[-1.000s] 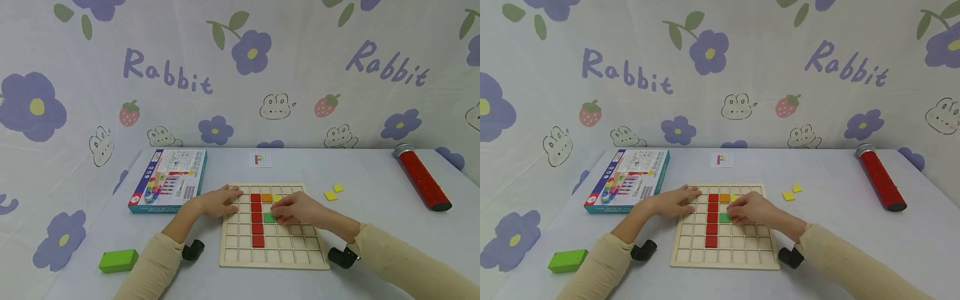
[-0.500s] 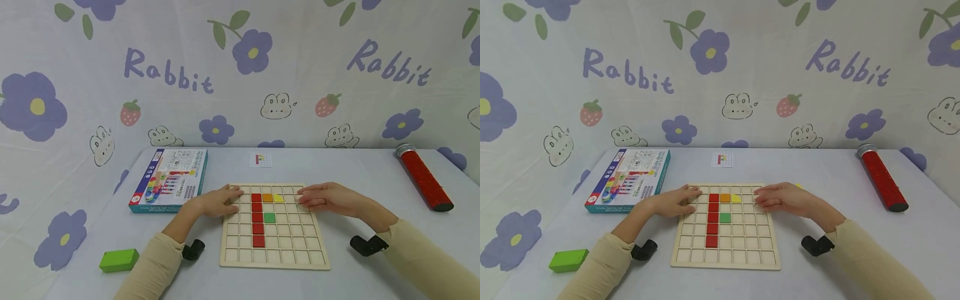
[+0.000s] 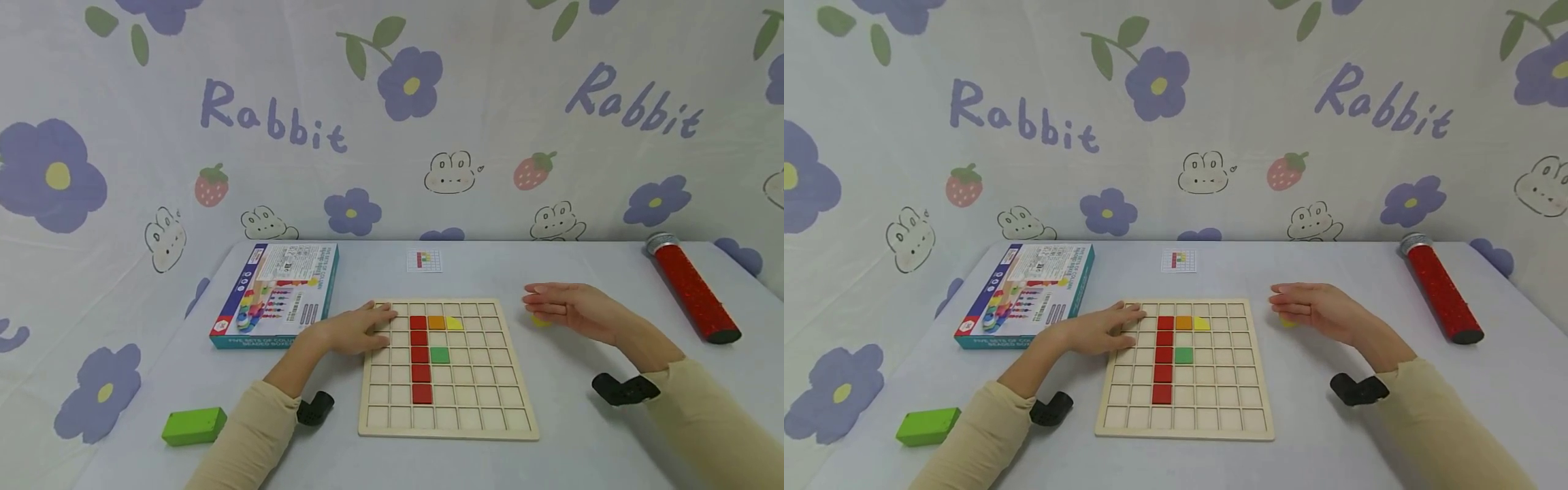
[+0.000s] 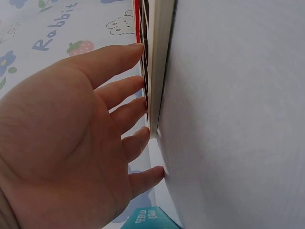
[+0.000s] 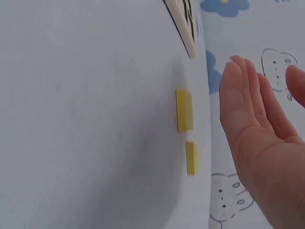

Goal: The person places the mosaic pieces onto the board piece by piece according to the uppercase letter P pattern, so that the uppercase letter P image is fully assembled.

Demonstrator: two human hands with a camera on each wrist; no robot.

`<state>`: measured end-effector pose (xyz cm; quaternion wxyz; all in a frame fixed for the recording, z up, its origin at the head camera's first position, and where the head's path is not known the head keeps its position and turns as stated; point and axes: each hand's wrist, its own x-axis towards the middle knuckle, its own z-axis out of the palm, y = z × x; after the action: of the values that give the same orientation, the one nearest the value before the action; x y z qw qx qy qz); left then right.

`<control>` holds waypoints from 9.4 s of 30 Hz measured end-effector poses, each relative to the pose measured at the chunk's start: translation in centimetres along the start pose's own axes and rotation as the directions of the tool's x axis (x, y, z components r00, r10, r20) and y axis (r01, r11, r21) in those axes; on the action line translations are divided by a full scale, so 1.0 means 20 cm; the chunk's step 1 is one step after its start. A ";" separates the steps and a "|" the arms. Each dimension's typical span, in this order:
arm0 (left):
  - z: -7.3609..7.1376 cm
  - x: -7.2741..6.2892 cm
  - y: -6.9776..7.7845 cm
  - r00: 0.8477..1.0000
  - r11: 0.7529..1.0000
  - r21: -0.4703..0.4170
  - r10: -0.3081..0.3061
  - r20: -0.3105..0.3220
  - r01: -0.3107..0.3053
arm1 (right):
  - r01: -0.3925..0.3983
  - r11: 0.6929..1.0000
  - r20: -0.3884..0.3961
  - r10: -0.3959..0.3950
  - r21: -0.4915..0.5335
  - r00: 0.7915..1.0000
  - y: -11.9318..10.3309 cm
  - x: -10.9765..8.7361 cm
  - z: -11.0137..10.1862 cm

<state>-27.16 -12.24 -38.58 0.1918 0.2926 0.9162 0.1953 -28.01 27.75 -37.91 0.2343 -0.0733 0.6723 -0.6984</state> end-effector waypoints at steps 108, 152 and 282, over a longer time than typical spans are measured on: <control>0.00 0.01 -0.01 1.000 1.000 0.009 0.012 -0.007 -0.012 | 0.012 0.841 0.050 0.018 -0.542 0.999 0.05 0.08 0.46; 0.00 0.01 0.00 1.000 1.000 0.006 0.005 -0.002 -0.005 | -0.099 0.843 -0.041 0.092 -0.529 0.995 0.05 0.09 0.57; 0.00 0.02 0.00 1.000 1.000 0.008 0.018 -0.020 -0.018 | -0.019 0.736 -0.101 -0.067 -0.677 0.993 0.07 0.22 0.53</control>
<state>-27.47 -12.02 -38.69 0.1799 0.2997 0.9161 0.1965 -27.07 16.39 -39.31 0.1422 -0.1204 0.8916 -0.4126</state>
